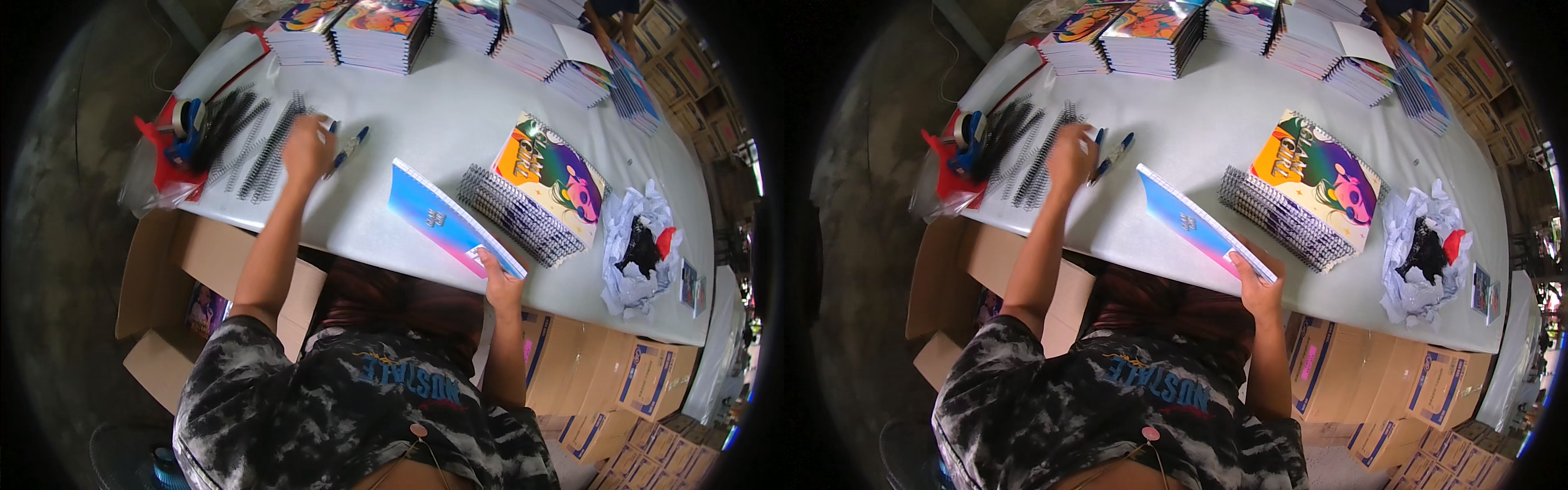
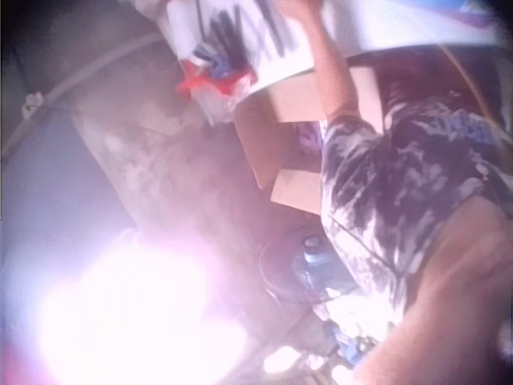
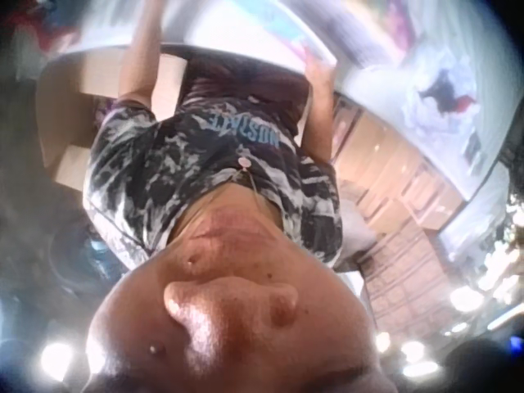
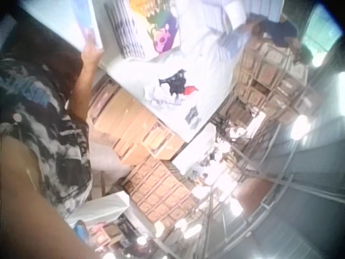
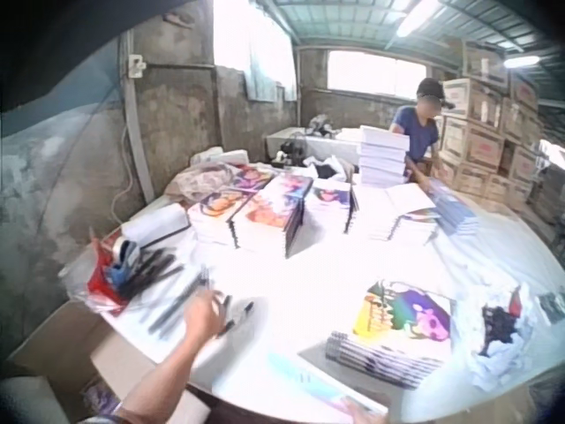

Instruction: The person assembles spiral-bound notebooks by inserting metal coils into the punched holes of the covers and pages. They use pliers to secure the ends of the coils and repeatedly flip the notebooks to check alignment. Finished notebooks are stacked on the table and placed into a cardboard box.

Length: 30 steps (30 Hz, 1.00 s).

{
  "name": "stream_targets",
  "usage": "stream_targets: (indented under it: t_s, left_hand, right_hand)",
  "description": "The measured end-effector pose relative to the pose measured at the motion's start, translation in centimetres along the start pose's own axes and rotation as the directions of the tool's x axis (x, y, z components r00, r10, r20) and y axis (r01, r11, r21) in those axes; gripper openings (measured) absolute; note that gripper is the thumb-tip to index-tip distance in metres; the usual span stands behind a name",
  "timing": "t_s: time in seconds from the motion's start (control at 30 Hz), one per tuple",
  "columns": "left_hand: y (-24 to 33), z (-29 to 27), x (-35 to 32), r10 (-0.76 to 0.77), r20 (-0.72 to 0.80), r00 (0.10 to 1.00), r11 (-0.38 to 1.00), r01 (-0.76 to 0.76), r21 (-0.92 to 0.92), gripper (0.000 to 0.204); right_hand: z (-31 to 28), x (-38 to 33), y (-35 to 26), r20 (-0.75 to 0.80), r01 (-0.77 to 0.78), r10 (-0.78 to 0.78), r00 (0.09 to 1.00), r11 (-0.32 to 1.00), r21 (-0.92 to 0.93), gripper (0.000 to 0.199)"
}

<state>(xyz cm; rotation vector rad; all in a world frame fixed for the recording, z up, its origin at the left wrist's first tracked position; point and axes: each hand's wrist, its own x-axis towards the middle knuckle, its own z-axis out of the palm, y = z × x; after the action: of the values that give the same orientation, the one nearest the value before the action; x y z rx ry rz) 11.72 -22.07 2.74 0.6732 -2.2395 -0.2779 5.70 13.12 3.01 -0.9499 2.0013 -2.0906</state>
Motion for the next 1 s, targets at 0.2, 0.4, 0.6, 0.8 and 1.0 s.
stream_targets:
  t_s: [0.2, 0.4, 0.6, 0.8, 1.0]
  left_hand:
    - [-6.8, 1.1, 6.4, -0.458, 0.233, 0.858, 0.794, 0.276, 0.541, 0.042]
    - [-7.2, -2.4, 9.9, -0.468, 0.297, 0.832, 0.858, 0.347, 0.380, 0.041]
    - [4.0, -5.5, 4.1, 0.316, 0.500, 0.806, 0.763, 0.097, -0.639, 0.029]
    - [7.4, -6.2, 1.0, 0.290, 0.692, 0.661, 0.744, 0.299, -0.598, 0.040]
    - [7.0, -6.2, 1.1, 0.164, 0.765, 0.623, 0.720, 0.455, -0.525, 0.042]
  right_hand:
    - [0.2, 0.6, 0.0, -0.009, 0.003, -0.002, 1.000, 0.996, 0.084, 0.025]
    - [-0.1, 0.8, -0.9, 0.045, -0.060, 0.056, 0.997, 0.994, 0.095, 0.029]
    - [-0.1, 1.7, -1.2, 0.023, -0.041, 0.040, 0.999, 0.997, 0.067, 0.028]
    - [-0.1, 1.6, -1.2, 0.004, -0.043, 0.043, 0.999, 0.996, 0.081, 0.028]
    - [-0.1, 1.4, -1.1, 0.009, -0.044, 0.043, 0.999, 0.996, 0.081, 0.027]
